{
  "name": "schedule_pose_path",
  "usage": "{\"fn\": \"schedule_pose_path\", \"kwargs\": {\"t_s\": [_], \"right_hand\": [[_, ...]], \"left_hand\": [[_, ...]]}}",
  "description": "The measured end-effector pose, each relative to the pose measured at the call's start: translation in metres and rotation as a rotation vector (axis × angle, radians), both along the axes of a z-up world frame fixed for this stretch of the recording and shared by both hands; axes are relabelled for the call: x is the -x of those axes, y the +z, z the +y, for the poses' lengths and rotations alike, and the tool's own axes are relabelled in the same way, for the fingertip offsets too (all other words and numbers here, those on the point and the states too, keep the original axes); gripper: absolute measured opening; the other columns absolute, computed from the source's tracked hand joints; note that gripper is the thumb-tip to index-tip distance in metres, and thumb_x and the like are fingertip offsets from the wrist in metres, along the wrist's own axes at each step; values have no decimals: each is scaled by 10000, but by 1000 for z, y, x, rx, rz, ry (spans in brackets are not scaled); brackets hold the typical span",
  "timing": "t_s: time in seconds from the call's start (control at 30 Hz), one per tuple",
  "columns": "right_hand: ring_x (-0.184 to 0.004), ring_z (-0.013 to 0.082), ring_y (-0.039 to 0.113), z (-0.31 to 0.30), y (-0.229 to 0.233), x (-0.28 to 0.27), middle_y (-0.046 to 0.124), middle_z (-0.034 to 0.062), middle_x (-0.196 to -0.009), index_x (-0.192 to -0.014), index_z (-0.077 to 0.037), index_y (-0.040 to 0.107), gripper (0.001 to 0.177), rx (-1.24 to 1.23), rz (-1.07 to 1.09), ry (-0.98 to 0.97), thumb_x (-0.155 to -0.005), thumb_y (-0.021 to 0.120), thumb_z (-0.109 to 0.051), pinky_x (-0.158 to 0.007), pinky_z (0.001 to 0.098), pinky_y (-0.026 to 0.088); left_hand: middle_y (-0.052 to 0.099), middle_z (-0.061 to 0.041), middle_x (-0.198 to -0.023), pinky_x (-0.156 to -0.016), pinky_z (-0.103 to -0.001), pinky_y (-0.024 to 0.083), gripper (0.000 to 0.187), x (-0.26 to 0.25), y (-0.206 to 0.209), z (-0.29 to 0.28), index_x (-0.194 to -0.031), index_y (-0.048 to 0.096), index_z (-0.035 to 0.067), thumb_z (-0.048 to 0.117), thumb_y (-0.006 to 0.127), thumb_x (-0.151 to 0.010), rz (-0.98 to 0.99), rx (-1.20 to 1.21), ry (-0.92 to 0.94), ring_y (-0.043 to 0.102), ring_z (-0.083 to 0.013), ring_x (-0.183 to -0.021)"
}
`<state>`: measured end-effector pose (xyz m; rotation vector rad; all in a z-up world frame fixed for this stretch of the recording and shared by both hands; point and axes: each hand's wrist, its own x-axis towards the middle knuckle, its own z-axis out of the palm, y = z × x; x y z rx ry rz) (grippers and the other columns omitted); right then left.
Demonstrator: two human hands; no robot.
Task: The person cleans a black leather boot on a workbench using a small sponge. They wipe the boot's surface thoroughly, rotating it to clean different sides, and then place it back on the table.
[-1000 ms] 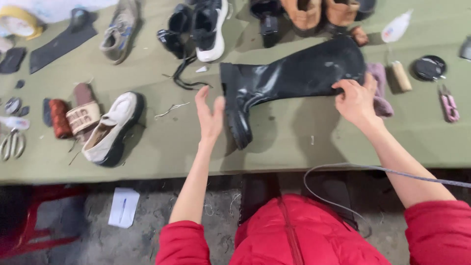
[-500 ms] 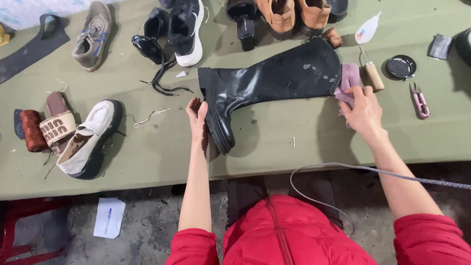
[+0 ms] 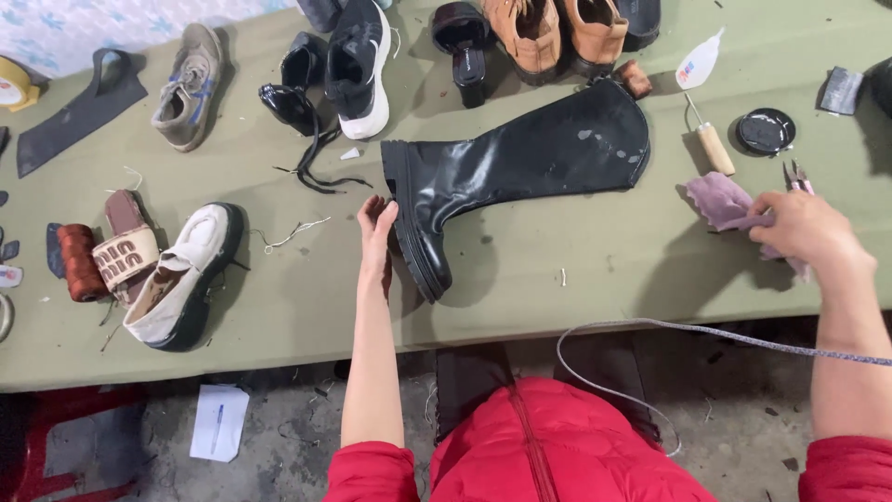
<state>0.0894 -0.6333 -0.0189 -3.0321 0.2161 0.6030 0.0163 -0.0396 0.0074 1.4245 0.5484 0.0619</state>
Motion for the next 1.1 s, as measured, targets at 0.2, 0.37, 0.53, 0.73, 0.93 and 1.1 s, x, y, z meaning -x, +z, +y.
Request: {"fn": "schedule_pose_path", "kwargs": {"t_s": [0.2,0.37,0.53,0.73,0.93,1.1], "right_hand": [[-972,422,644,99,90,-23,709,253,-1083,-1146,32,721,349,-257,-321,186,-1063,521,-242,-800,528,481],[-1013,456,648,129,13,-149,683,215,-1119,-1171,-100,751,214,-245,-553,278,-1081,603,-227,-802,581,513],[-972,499,638,147,-35,-210,623,219,-1149,-1221,-97,737,285,-273,-655,114,-1094,652,-337,-759,605,516],[-941,482,654,149,-71,-234,647,239,-1084,-1090,0,715,236,-140,-748,80,-998,703,-217,-717,586,562],[-923,403,647,134,-74,-210,647,134,-1101,-1022,-93,669,55,-346,-832,77,-1042,692,-138,-722,534,510],[-938,379,660,96,-35,-124,688,139,-1051,-1168,-164,736,156,-395,-907,229,-1020,716,-118,-779,513,481]], "left_hand": [[336,-63,-1642,-1217,-382,291,943,-1,15,-6,-1543,295,175,489,648,-728,44,-4,6,373,-205,-1493],[340,-105,-1625,-1202,-386,314,1009,-8,-10,2,-1540,285,133,535,662,-695,-7,-21,20,387,-234,-1473],[337,-104,-1632,-1198,-417,320,1040,-12,-15,5,-1551,265,139,559,652,-682,-7,3,13,382,-256,-1477],[342,-53,-1599,-1162,-395,355,1028,-9,-5,-1,-1549,251,172,551,644,-677,11,92,19,402,-218,-1444],[315,-56,-1641,-1164,-416,350,1060,-8,-8,-2,-1570,249,189,567,642,-661,44,91,22,380,-232,-1478],[322,-104,-1642,-1196,-418,317,1062,-11,-16,0,-1558,270,165,569,660,-656,-16,69,24,369,-247,-1492]]}}
